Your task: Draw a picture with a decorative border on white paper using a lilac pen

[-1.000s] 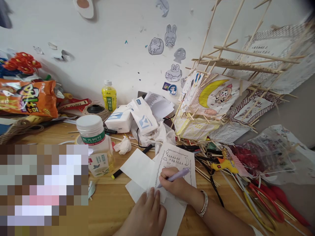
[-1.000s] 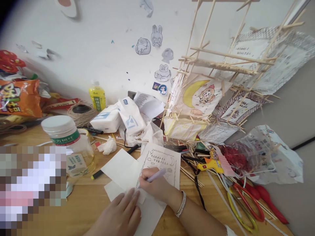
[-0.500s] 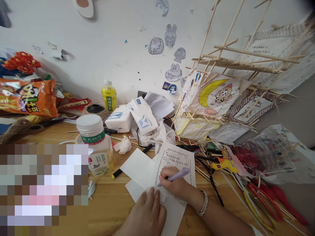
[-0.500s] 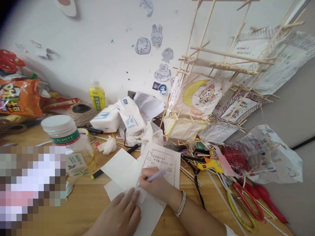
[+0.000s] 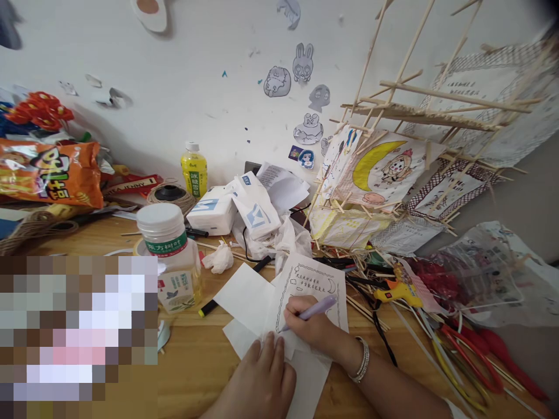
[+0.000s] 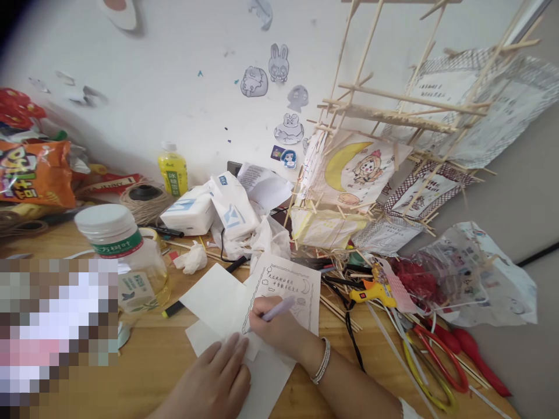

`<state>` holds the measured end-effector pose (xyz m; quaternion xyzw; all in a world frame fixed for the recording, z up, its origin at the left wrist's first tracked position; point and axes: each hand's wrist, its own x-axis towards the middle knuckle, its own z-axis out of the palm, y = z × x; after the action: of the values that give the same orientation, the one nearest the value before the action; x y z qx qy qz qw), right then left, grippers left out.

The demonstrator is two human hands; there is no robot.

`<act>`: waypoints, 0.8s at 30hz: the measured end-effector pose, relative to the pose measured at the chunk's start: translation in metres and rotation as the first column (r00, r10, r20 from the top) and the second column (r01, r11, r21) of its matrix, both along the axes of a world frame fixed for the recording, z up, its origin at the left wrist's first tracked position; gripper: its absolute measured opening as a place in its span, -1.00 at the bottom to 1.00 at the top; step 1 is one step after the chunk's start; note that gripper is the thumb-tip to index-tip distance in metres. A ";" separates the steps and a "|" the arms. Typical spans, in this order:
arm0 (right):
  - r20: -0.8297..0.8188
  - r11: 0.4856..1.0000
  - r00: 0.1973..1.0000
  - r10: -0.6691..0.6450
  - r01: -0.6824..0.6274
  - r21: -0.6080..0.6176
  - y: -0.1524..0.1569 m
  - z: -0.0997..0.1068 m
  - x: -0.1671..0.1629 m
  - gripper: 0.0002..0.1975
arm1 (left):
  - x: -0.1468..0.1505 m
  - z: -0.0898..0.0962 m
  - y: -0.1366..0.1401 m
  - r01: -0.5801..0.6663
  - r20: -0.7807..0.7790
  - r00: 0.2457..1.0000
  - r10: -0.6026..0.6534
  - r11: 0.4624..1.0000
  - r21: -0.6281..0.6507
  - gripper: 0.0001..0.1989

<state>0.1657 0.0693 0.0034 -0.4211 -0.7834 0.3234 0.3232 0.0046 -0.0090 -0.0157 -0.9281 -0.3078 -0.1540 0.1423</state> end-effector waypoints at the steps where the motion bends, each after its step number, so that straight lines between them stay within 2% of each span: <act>1: 0.003 1.000 1.000 0.002 -0.002 0.003 0.000 0.000 0.000 -0.67 | 0.000 0.000 0.000 0.001 -0.003 1.000 -0.001 1.000 -0.003 -0.83; 5: -0.004 1.000 1.000 -0.001 0.001 0.010 0.000 0.000 0.000 -0.69 | -0.001 -0.001 0.000 -0.003 -0.014 1.000 0.003 1.000 -0.030 -0.83; 10: 0.009 0.999 1.000 0.023 -0.023 0.022 0.000 0.000 0.000 -0.68 | 0.000 -0.001 0.000 0.002 0.004 1.000 -0.002 1.000 0.016 -0.85; 16: -0.018 1.000 1.000 -0.002 0.002 0.008 -0.001 0.002 -0.001 -0.69 | 0.000 -0.001 0.001 0.003 -0.012 1.000 -0.003 1.000 0.006 -0.85; 24: 0.018 0.999 1.000 0.023 -0.024 0.029 -0.001 0.004 0.000 -0.68 | -0.001 -0.002 -0.001 -0.007 0.054 0.999 0.001 0.993 0.114 -0.88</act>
<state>0.1655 0.0682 0.0078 -0.4099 -0.7957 0.3119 0.3188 0.0039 -0.0095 -0.0173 -0.9133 -0.3040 -0.1960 0.1873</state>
